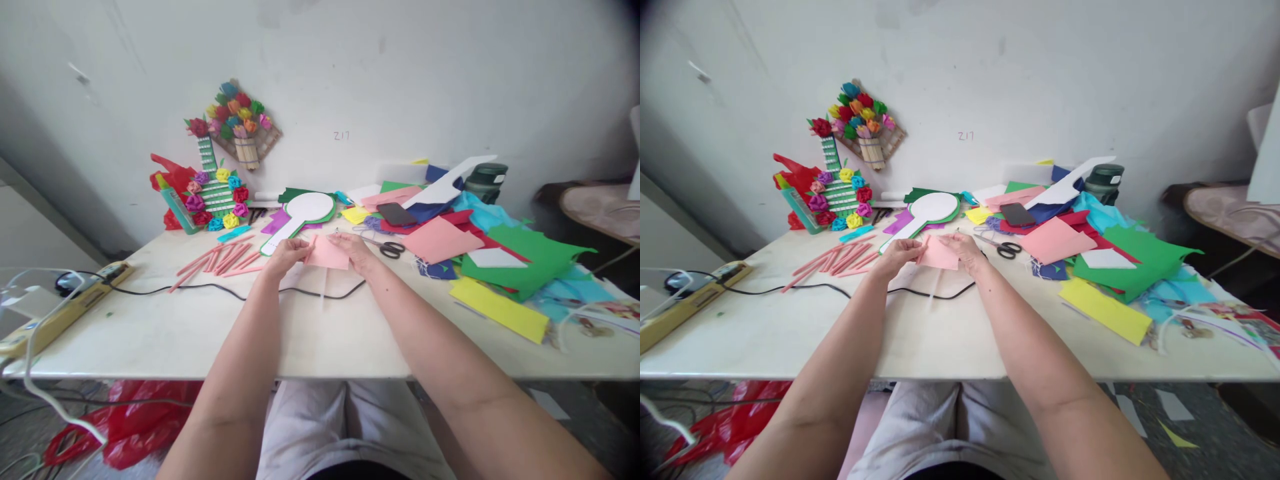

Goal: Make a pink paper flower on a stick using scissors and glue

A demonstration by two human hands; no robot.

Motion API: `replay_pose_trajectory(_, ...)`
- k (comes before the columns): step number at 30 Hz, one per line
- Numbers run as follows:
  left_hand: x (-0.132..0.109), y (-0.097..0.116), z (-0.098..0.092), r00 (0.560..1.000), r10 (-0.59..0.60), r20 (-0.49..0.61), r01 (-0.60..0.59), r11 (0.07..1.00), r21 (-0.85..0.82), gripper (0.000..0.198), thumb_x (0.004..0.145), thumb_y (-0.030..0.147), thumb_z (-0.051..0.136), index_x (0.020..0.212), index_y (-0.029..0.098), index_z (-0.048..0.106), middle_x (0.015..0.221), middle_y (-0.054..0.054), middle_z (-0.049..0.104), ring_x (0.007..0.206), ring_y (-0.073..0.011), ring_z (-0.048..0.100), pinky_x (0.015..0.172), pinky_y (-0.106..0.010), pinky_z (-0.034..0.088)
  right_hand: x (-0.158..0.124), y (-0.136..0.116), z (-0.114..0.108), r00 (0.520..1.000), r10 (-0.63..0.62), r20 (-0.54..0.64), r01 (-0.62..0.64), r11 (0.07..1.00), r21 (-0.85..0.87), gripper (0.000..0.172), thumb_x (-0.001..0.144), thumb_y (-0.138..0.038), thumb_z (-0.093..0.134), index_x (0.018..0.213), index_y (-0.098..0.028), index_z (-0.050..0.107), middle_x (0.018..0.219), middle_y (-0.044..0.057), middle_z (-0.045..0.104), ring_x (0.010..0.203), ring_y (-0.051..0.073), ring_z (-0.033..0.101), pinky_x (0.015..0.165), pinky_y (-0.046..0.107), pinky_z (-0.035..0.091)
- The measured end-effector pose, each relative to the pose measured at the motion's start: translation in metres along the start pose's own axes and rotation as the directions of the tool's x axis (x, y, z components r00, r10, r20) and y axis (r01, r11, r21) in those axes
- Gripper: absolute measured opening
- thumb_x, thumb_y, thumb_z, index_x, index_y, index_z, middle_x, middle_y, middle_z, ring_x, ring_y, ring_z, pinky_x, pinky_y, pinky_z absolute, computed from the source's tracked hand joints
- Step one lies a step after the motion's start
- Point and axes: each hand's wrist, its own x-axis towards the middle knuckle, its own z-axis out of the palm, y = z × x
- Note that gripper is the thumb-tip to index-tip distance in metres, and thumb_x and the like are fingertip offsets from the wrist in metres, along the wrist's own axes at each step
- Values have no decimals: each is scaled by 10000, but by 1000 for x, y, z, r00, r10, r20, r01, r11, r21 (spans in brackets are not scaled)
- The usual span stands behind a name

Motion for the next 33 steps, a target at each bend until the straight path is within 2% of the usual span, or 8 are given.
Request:
replay_pose_trajectory(3, 2, -2, 1, 999, 29, -26, -29, 999, -23, 315, 604, 420, 710, 656, 128, 602, 552, 16, 543, 517, -80, 476, 571, -236, 398, 0, 1, 0, 998, 68, 0, -68, 991, -120, 294, 540, -360, 751, 709, -155, 626, 637, 27, 630, 558, 139, 554, 470, 256, 432)
replay_pose_trajectory(6, 3, -2, 3, 997, 29, -65, -30, 999, -13, 319, 602, 424, 705, 660, 130, 595, 538, 12, 547, 514, -91, 494, 567, -242, 411, 1, 2, 1, 997, 49, -54, -59, 979, -195, 261, 512, -301, 760, 647, -161, 586, 588, 15, 599, 517, 126, 523, 394, 230, 389)
replay_pose_trajectory(11, 3, -2, 7, 994, -1, -106, 2, 1000, 9, 294, 613, 397, 690, 677, 127, 593, 521, -6, 570, 532, -125, 553, 577, -260, 431, 2, 3, 4, 995, -36, -92, 20, 986, -168, 249, 491, -242, 756, 574, -170, 533, 553, 8, 570, 501, 114, 506, 374, 216, 383)
replay_pose_trajectory(15, 3, -2, 8, 992, -16, -122, 13, 1000, -22, 289, 606, 389, 694, 662, 125, 588, 521, 0, 568, 522, -113, 546, 579, -258, 435, 3, 3, 4, 992, -55, -113, 35, 984, -172, 246, 501, -237, 741, 571, -170, 514, 548, 1, 552, 504, 112, 506, 374, 213, 380)
replay_pose_trajectory(23, 6, -6, 6, 988, -56, -146, 42, 994, -100, 361, 496, 405, 762, 645, 134, 578, 538, 15, 555, 503, -90, 508, 564, -259, 438, 2, 3, 2, 993, -60, -100, 40, 980, -196, 232, 512, -267, 724, 600, -172, 532, 558, -8, 548, 510, 118, 503, 391, 224, 380)
replay_pose_trajectory(27, 5, -4, 9, 987, -78, -139, 62, 991, -118, 357, 496, 400, 765, 642, 134, 576, 531, 17, 552, 492, -86, 502, 560, -259, 431, 8, 9, -1, 988, -79, -131, 51, 977, -208, 237, 519, -286, 710, 659, -171, 557, 629, -8, 580, 600, 138, 545, 505, 251, 438)
replay_pose_trajectory(30, 4, -2, 12, 989, -86, -122, 74, 992, -104, 342, 500, 378, 767, 645, 135, 574, 528, 15, 555, 493, -89, 499, 552, -258, 422, 14, 13, -5, 967, -180, -181, 144, 970, -197, 318, 524, -270, 704, 804, -185, 581, 813, 4, 626, 784, 150, 584, 694, 271, 469)
replay_pose_trajectory(33, 4, -1, 14, 990, -86, -112, 81, 996, -47, 325, 529, 372, 750, 661, 131, 576, 527, 12, 556, 494, -89, 494, 539, -249, 402, 16, 11, -8, 952, -271, -143, 235, 946, -224, 384, 567, -292, 692, 922, -197, 580, 993, 42, 623, 921, 161, 580, 816, 300, 449)
